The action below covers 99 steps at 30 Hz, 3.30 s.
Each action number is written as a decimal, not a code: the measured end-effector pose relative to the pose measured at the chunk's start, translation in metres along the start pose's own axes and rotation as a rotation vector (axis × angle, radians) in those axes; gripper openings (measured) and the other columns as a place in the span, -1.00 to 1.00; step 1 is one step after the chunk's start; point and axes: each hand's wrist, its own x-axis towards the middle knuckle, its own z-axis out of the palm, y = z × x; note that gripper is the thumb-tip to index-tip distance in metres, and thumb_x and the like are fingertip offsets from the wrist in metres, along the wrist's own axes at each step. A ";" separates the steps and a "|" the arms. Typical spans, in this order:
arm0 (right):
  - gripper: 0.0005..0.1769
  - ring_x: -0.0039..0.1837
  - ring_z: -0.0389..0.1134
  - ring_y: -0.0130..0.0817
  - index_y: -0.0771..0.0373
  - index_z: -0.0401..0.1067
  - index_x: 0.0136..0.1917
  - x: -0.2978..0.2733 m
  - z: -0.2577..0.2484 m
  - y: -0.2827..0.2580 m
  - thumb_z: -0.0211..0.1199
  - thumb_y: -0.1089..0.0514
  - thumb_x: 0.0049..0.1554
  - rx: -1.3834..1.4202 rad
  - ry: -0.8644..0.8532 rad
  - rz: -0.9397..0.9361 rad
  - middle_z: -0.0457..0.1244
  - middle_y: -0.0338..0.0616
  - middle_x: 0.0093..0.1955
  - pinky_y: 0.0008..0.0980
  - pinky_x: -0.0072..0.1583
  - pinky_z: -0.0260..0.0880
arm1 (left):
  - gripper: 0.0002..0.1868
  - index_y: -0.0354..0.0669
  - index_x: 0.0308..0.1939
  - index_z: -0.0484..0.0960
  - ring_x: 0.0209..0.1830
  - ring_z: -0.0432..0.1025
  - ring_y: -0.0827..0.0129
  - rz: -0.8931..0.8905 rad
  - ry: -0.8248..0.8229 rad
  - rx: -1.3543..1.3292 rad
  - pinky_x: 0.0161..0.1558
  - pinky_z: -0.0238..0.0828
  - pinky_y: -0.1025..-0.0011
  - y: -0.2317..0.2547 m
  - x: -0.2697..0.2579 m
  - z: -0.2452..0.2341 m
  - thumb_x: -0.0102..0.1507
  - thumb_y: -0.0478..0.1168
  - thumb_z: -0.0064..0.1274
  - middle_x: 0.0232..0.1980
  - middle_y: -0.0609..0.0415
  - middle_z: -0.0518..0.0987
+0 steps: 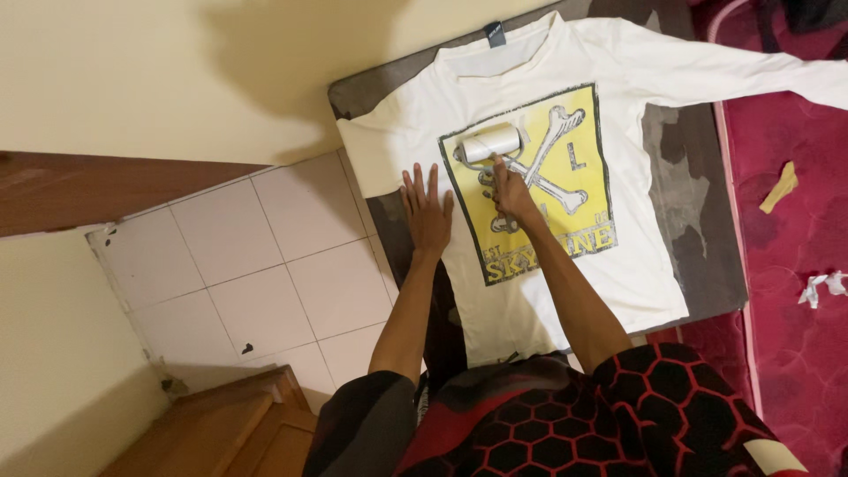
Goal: The person spreads a shirt flat on a table and rolls a lint roller across its surface.
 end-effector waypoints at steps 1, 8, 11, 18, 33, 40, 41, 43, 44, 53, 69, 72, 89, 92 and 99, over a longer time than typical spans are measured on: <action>-0.14 -0.53 0.07 -0.43 0.29 0.20 -0.35 0.004 -0.002 -0.003 -0.26 -0.53 0.29 -0.002 -0.001 0.001 0.04 -0.22 -0.54 -0.36 -0.45 0.12 | -0.35 -0.05 0.59 0.16 0.70 -0.27 -0.14 -0.002 -0.001 -0.001 0.60 -0.32 -0.10 0.001 0.000 0.002 0.46 0.02 -0.09 0.68 -0.19 -0.03; -0.10 -0.53 0.10 -0.38 0.32 0.23 -0.35 0.042 0.000 -0.035 -0.34 -0.53 0.27 -0.056 -0.028 -0.023 0.08 -0.18 -0.53 -0.29 -0.43 0.22 | -0.38 0.02 0.58 0.19 0.71 -0.13 -0.04 0.034 0.148 0.083 0.62 -0.16 -0.05 0.007 -0.002 -0.001 0.45 -0.01 -0.11 0.67 -0.08 0.06; -0.08 -0.51 0.12 -0.37 0.36 0.26 -0.30 0.057 0.002 -0.049 -0.34 -0.53 0.28 -0.053 -0.034 -0.057 0.09 -0.18 -0.51 -0.29 -0.42 0.24 | -0.39 0.02 0.58 0.21 0.70 -0.13 -0.03 0.018 0.150 0.065 0.62 -0.15 -0.04 0.008 0.001 -0.002 0.45 -0.02 -0.11 0.66 -0.07 0.07; -0.06 -0.53 0.14 -0.35 0.43 0.33 -0.22 0.083 0.008 -0.068 -0.31 -0.53 0.28 -0.088 0.032 -0.086 0.08 -0.17 -0.54 -0.29 -0.43 0.21 | -0.39 0.06 0.56 0.26 0.71 -0.14 0.03 -0.006 0.136 0.059 0.62 -0.17 -0.04 0.005 -0.002 0.001 0.43 -0.02 -0.08 0.67 -0.01 0.06; -0.31 -0.52 -0.04 -0.50 0.19 0.21 -0.20 0.130 0.004 -0.090 -0.25 -0.46 0.32 0.307 -0.120 0.035 -0.04 -0.33 -0.49 -0.38 -0.47 0.04 | -0.36 0.08 0.56 0.26 0.70 -0.07 0.02 -0.030 0.133 0.078 0.62 -0.13 -0.02 0.006 0.001 0.001 0.38 -0.04 -0.04 0.66 0.00 0.12; -0.35 -0.51 -0.17 -0.56 0.12 0.12 -0.19 0.120 -0.035 -0.095 -0.19 -0.47 0.34 0.483 -0.229 0.000 -0.16 -0.41 -0.47 -0.41 -0.46 -0.12 | -0.38 0.07 0.57 0.24 0.70 -0.12 0.01 -0.029 0.102 0.047 0.62 -0.17 -0.05 0.004 0.001 0.002 0.41 -0.03 -0.06 0.67 -0.01 0.07; -0.35 -0.51 -0.17 -0.56 0.12 0.12 -0.19 0.118 -0.038 -0.098 -0.19 -0.48 0.33 0.473 -0.234 0.008 -0.15 -0.41 -0.48 -0.43 -0.45 -0.12 | -0.38 0.07 0.57 0.24 0.71 -0.12 0.01 -0.024 0.116 0.055 0.62 -0.17 -0.04 0.005 0.000 0.002 0.42 -0.03 -0.06 0.67 -0.01 0.07; -0.34 -0.51 -0.17 -0.56 0.13 0.13 -0.19 0.114 -0.043 -0.105 -0.19 -0.49 0.33 0.462 -0.237 0.015 -0.15 -0.41 -0.48 -0.45 -0.45 -0.13 | -0.38 0.07 0.57 0.23 0.71 -0.12 0.02 -0.019 0.131 0.060 0.62 -0.17 -0.04 0.004 0.001 0.004 0.42 -0.02 -0.07 0.67 0.00 0.06; -0.34 -0.51 -0.16 -0.56 0.13 0.13 -0.19 0.112 -0.043 -0.107 -0.18 -0.49 0.33 0.444 -0.237 -0.012 -0.15 -0.41 -0.48 -0.45 -0.44 -0.12 | -0.38 0.07 0.57 0.23 0.71 -0.12 0.02 -0.020 0.131 0.053 0.62 -0.17 -0.04 0.004 0.001 0.004 0.42 -0.03 -0.07 0.67 0.00 0.06; -0.35 -0.51 -0.16 -0.57 0.12 0.11 -0.18 0.089 -0.049 -0.116 -0.21 -0.48 0.35 0.451 -0.136 -0.139 -0.16 -0.43 -0.49 -0.45 -0.45 -0.11 | -0.38 0.08 0.57 0.24 0.71 -0.13 0.04 -0.023 0.126 0.060 0.62 -0.17 -0.04 0.005 -0.001 0.001 0.42 -0.02 -0.09 0.67 0.00 0.07; -0.36 -0.51 0.07 -0.48 0.08 0.20 -0.26 0.020 -0.010 0.027 -0.41 -0.35 0.37 0.317 0.267 -0.198 0.03 -0.37 -0.51 -0.38 -0.44 0.24 | -0.60 0.11 0.25 0.51 0.30 0.24 0.02 -0.164 0.156 0.017 0.23 0.12 -0.12 -0.036 0.124 0.013 0.32 -0.22 0.06 0.25 -0.04 0.41; -0.36 -0.45 0.12 -0.41 0.15 0.19 -0.27 0.019 0.009 0.037 -0.34 -0.30 0.40 0.330 0.301 -0.279 0.07 -0.27 -0.50 -0.34 -0.32 0.31 | -0.59 0.04 0.29 0.46 0.30 0.21 -0.05 -0.091 0.135 -0.044 0.19 0.13 -0.11 -0.046 0.173 0.010 0.34 -0.23 0.05 0.30 -0.13 0.35; -0.35 -0.40 0.17 -0.32 0.27 0.20 -0.31 0.019 0.009 0.033 -0.19 -0.22 0.44 0.411 0.310 -0.335 0.03 -0.16 -0.50 -0.23 -0.12 0.45 | -0.80 0.06 -0.05 0.50 0.22 0.28 -0.01 -0.204 0.174 -0.039 0.11 0.19 -0.09 -0.085 0.229 0.030 0.32 -0.06 0.14 0.14 -0.03 0.42; -0.39 -0.41 0.11 -0.35 0.26 0.20 -0.27 0.021 0.010 0.038 -0.19 -0.21 0.43 0.442 0.298 -0.329 0.02 -0.21 -0.46 -0.21 -0.13 0.47 | -0.75 0.01 0.08 0.51 0.21 0.24 -0.12 -0.152 0.224 -0.032 0.14 0.17 -0.14 -0.092 0.218 0.022 0.37 -0.09 0.13 0.16 -0.17 0.37; -0.35 -0.39 0.17 -0.35 0.23 0.17 -0.29 0.017 -0.006 0.025 -0.29 -0.26 0.43 0.428 0.211 -0.279 0.01 -0.21 -0.50 -0.21 -0.03 0.54 | -0.44 0.01 0.53 0.19 0.54 0.12 -0.10 0.119 0.072 0.048 0.44 0.08 -0.10 -0.086 0.112 -0.037 0.45 -0.12 -0.08 0.51 -0.14 0.19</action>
